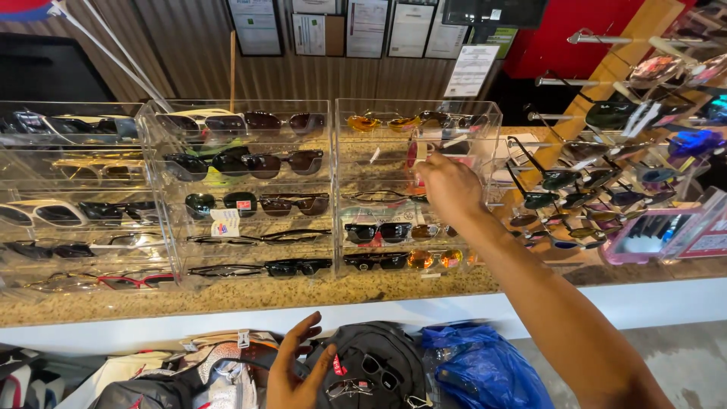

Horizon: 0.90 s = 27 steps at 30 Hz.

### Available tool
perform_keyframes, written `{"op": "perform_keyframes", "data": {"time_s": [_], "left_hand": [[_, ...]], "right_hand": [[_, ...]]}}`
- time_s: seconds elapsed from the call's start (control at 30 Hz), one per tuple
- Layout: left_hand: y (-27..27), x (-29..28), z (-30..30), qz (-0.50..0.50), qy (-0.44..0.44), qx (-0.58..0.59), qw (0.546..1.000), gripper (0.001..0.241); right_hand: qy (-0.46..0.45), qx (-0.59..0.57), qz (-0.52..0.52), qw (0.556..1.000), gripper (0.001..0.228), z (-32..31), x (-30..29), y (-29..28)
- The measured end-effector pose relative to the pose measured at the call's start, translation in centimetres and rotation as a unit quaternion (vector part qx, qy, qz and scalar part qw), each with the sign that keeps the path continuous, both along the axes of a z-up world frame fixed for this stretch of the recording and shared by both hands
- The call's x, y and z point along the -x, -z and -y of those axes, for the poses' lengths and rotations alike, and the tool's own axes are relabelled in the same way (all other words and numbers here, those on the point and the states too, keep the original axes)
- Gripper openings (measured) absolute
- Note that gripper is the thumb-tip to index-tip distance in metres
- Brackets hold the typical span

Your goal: Cleaning sunglasses and their display cases in a store.

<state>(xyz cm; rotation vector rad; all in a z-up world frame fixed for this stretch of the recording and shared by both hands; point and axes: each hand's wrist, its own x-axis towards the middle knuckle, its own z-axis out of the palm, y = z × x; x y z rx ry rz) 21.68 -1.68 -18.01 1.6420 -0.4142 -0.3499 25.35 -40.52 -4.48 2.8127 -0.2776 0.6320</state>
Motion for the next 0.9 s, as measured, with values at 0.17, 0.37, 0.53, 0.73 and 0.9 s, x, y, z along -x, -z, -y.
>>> {"op": "perform_keyframes", "data": {"time_s": [0.17,0.37,0.53,0.73,0.9], "left_hand": [[-0.3,0.1,-0.1,-0.010,0.002,-0.011,1.000,0.062],[0.3,0.4,-0.1,0.000,-0.009,-0.008,1.000,0.061],[-0.5,0.4,-0.1,-0.005,-0.010,-0.011,1.000,0.062],[-1.2,0.6,0.2,-0.010,-0.010,-0.002,1.000,0.060],[-3.6,0.2,1.9,0.093,-0.018,-0.007,0.995,0.060]], "right_hand": [[0.008,-0.030,-0.011,0.999,0.020,-0.6,-0.4,-1.1],[-0.032,-0.030,0.015,0.999,0.018,0.4,-0.8,-0.6],[-0.022,-0.057,0.006,0.998,0.022,-0.1,-1.0,-1.2],[-0.014,-0.055,0.012,0.998,0.019,1.0,-1.8,-0.3],[-0.018,-0.063,0.002,0.998,0.019,0.9,-1.8,-0.4]]}}
